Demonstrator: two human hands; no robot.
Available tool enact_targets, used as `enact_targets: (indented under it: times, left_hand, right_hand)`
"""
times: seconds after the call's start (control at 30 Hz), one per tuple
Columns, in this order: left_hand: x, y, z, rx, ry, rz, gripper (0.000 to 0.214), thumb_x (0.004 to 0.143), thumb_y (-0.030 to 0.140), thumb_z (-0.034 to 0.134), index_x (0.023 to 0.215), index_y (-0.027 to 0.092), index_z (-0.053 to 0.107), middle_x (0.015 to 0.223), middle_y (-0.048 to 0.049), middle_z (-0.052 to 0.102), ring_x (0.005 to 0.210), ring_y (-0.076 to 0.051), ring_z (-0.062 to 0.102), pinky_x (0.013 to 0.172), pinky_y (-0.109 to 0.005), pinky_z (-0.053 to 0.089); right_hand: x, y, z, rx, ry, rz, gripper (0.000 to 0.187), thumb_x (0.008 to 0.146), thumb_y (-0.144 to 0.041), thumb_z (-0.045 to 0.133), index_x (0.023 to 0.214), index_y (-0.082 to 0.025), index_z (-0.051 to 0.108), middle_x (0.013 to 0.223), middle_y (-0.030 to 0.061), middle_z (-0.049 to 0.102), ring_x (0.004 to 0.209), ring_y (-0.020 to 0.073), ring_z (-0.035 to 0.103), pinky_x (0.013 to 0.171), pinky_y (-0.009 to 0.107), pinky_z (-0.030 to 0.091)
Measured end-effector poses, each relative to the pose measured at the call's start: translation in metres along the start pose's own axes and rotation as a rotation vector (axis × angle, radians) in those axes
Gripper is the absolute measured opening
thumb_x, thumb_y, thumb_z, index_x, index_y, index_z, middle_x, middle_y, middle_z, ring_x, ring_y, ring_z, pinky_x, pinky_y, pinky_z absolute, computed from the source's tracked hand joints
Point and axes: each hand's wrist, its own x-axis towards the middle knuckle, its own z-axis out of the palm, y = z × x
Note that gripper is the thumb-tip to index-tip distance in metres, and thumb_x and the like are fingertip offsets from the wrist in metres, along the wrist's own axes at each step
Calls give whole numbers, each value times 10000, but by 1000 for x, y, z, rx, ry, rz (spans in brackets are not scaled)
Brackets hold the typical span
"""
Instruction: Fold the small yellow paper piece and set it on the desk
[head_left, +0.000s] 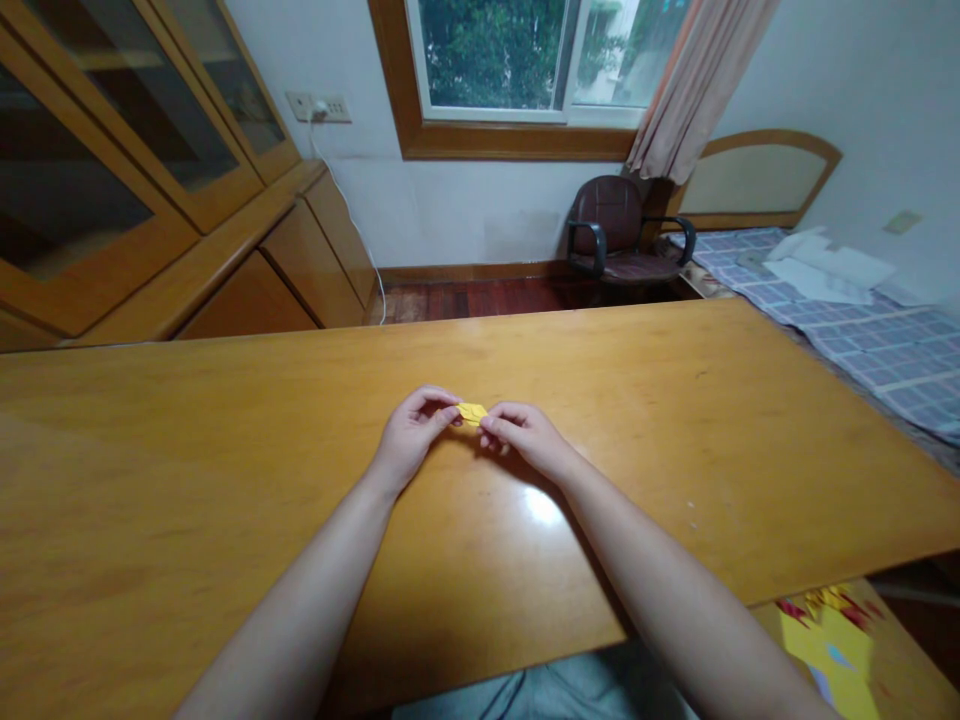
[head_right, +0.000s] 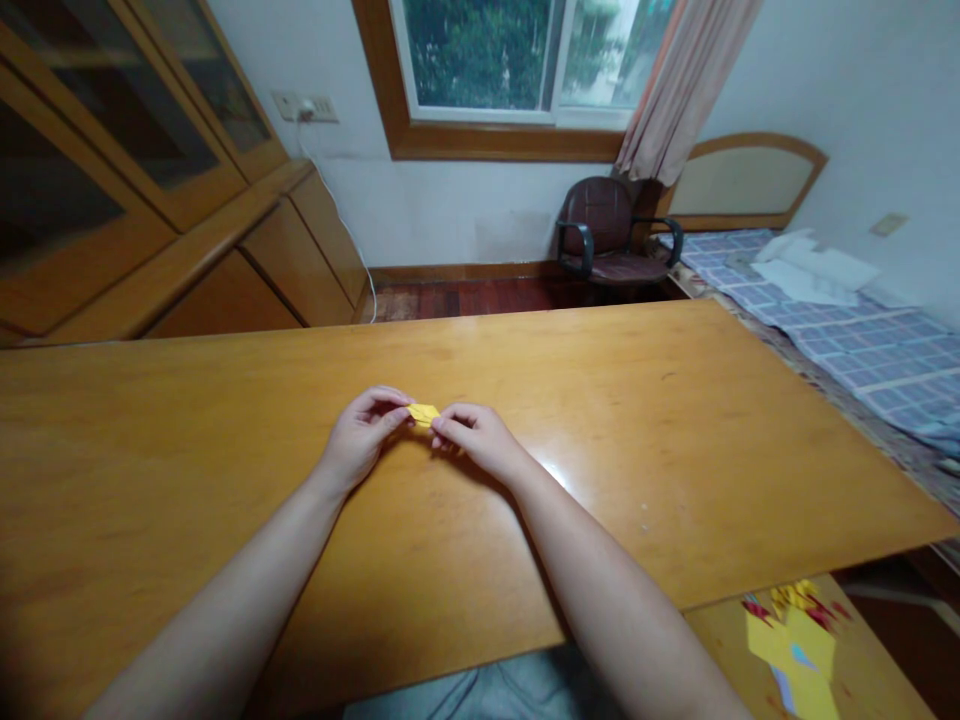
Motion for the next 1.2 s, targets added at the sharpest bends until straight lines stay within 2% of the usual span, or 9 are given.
enact_targets:
  times: [0.33,0.57,0.73,0.87,1.07,1.2]
  left_hand:
    - [0,5,1,13,-24,39,163,744,306,762,803,186,669,855,-19,667,724,-139,623,730,-279,524]
    - [-1,4,1,9,10,-54,353,676,383,809,925,190,651,879,-32,693,757,-160,647,743,-294,531]
    - [-2,7,4,105,-26,-85,308,642,398,825,818,188,686,791,-26,682,743,-168,624,714,-286,520]
    - [-1,5,3,110,14,-72,299,649,384,823,828,184,693,783,-23,676,726,-159,609,684,-270,506]
    - [1,1,2,71,38,-71,325,666,380,822,889,183,690,807,-23,675,741,-154,625,721,-274,515]
    - [0,4,4,64,26,-103,355,657,396,829,906,181,696,842,-32,694,760,-163,645,755,-295,527]
  right_hand:
    - [0,-3,0,8,-7,-14,318,819,-471,661,759,-159,644,718,18,676,623,104,566,597,221,411]
    - [1,0,2,-45,-6,-22,331,833,-478,642,768,-153,645,710,22,671,619,106,564,586,219,406]
    - [1,1,4,-157,-18,-55,330,861,-461,618,766,-150,669,703,24,661,632,110,560,600,220,418]
    - [2,4,7,-209,41,-103,310,884,-441,593,800,-157,687,729,23,669,626,111,561,610,226,428]
    - [7,5,6,-293,201,-198,260,874,-409,615,805,-174,700,693,19,660,652,141,578,639,247,442]
    - [6,2,5,-343,224,-230,260,892,-397,598,803,-177,704,708,29,676,678,151,598,674,256,459]
